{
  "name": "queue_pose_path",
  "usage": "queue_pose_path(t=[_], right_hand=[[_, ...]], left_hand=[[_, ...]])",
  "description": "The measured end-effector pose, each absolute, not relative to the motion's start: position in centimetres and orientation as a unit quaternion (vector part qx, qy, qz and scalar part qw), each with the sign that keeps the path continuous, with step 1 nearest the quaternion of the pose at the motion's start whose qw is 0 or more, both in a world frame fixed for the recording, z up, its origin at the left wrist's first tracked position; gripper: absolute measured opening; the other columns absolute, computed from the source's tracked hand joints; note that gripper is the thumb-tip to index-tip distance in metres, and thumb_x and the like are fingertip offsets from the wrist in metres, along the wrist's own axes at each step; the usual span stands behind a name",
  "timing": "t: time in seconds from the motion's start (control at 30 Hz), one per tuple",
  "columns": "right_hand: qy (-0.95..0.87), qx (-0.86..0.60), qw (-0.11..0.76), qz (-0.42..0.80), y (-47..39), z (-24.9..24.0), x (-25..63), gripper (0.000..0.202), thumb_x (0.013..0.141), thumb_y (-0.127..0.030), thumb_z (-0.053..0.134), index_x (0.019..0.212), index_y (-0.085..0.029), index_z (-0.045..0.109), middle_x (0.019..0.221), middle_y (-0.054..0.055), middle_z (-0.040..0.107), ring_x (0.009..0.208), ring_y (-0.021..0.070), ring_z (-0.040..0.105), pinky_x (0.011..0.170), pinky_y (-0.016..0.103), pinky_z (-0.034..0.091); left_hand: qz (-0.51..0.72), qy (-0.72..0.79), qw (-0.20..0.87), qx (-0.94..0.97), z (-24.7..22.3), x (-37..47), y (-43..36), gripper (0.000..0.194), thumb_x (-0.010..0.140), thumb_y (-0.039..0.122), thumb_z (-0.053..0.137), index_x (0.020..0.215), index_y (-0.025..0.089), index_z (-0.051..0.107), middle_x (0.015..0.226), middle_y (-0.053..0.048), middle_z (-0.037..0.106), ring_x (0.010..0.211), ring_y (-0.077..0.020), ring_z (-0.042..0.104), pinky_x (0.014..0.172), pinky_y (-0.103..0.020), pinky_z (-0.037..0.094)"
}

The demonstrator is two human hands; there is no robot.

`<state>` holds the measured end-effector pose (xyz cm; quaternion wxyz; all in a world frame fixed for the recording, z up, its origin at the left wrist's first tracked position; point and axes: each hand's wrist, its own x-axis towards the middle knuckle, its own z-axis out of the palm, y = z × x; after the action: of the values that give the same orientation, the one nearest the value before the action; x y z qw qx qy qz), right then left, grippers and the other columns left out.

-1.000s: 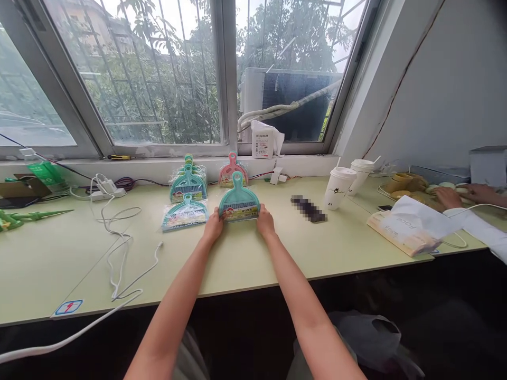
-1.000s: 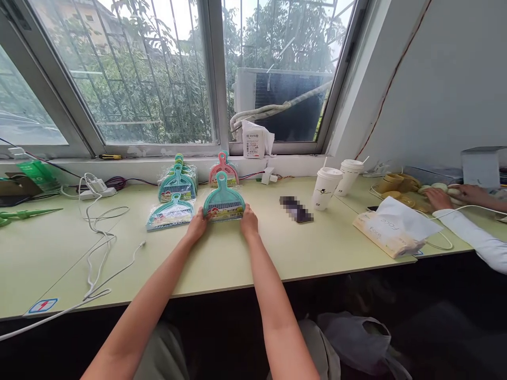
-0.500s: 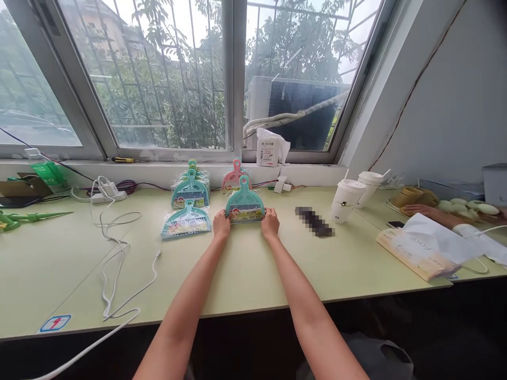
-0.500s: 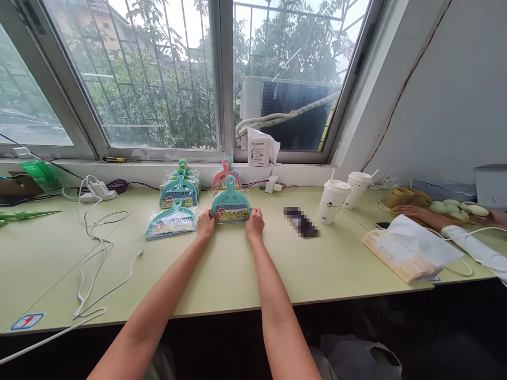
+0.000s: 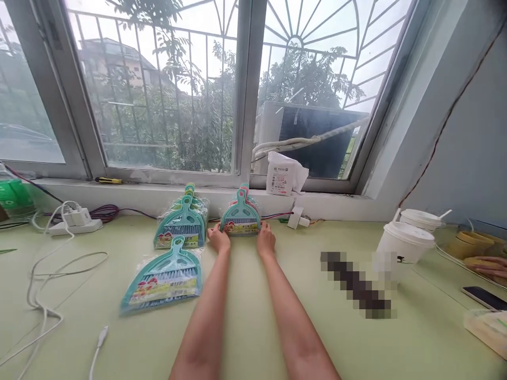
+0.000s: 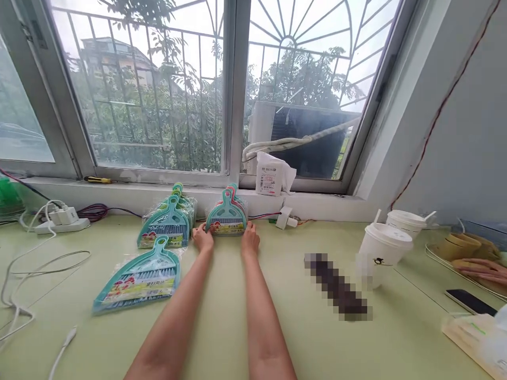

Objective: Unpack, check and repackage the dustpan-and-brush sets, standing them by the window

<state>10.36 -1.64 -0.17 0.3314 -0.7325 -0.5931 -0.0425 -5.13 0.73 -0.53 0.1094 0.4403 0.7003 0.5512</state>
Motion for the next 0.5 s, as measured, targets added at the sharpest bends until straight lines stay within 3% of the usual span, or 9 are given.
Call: queue_pose_path(t=[0.1, 0.3, 0.5], right_hand=[[-0.575, -0.741, 0.343, -0.037, 1.3, -0.5, 10.4, 0.039, 0.092, -0.017, 0.043, 0.131, -0.015, 0.040, 0.118, 0.017, 0.056, 0.091, 0.0236, 0.065, 0.073, 0.033, 0.046], [-0.558, -0.741, 0.373, 0.014, 3.4, -1.1, 10.9, 0.034, 0.092, -0.023, 0.047, 0.125, -0.017, 0.042, 0.112, 0.013, 0.062, 0.095, 0.0252, 0.063, 0.078, 0.035, 0.046], [-0.540, -0.709, 0.454, 0.018, 2.6, -0.5, 11.3, 0.036, 0.092, -0.032, 0.051, 0.125, -0.018, 0.043, 0.119, 0.011, 0.060, 0.099, 0.0242, 0.061, 0.079, 0.033, 0.045]], left_hand=[[0.591, 0.677, 0.123, 0.422, -0.9, -5.0, 4.0, 0.038, 0.079, 0.010, 0.061, 0.117, 0.016, 0.061, 0.110, -0.013, 0.053, 0.102, -0.0223, 0.056, 0.093, -0.035, 0.042], [0.591, 0.662, 0.136, 0.440, -1.3, -4.4, 6.3, 0.027, 0.079, 0.011, 0.062, 0.106, 0.013, 0.062, 0.112, -0.015, 0.054, 0.105, -0.0241, 0.056, 0.095, -0.036, 0.041], [0.578, 0.671, 0.104, 0.453, -0.5, -4.0, 5.6, 0.035, 0.081, 0.015, 0.062, 0.115, 0.013, 0.055, 0.111, -0.013, 0.056, 0.102, -0.0224, 0.056, 0.095, -0.035, 0.040]])
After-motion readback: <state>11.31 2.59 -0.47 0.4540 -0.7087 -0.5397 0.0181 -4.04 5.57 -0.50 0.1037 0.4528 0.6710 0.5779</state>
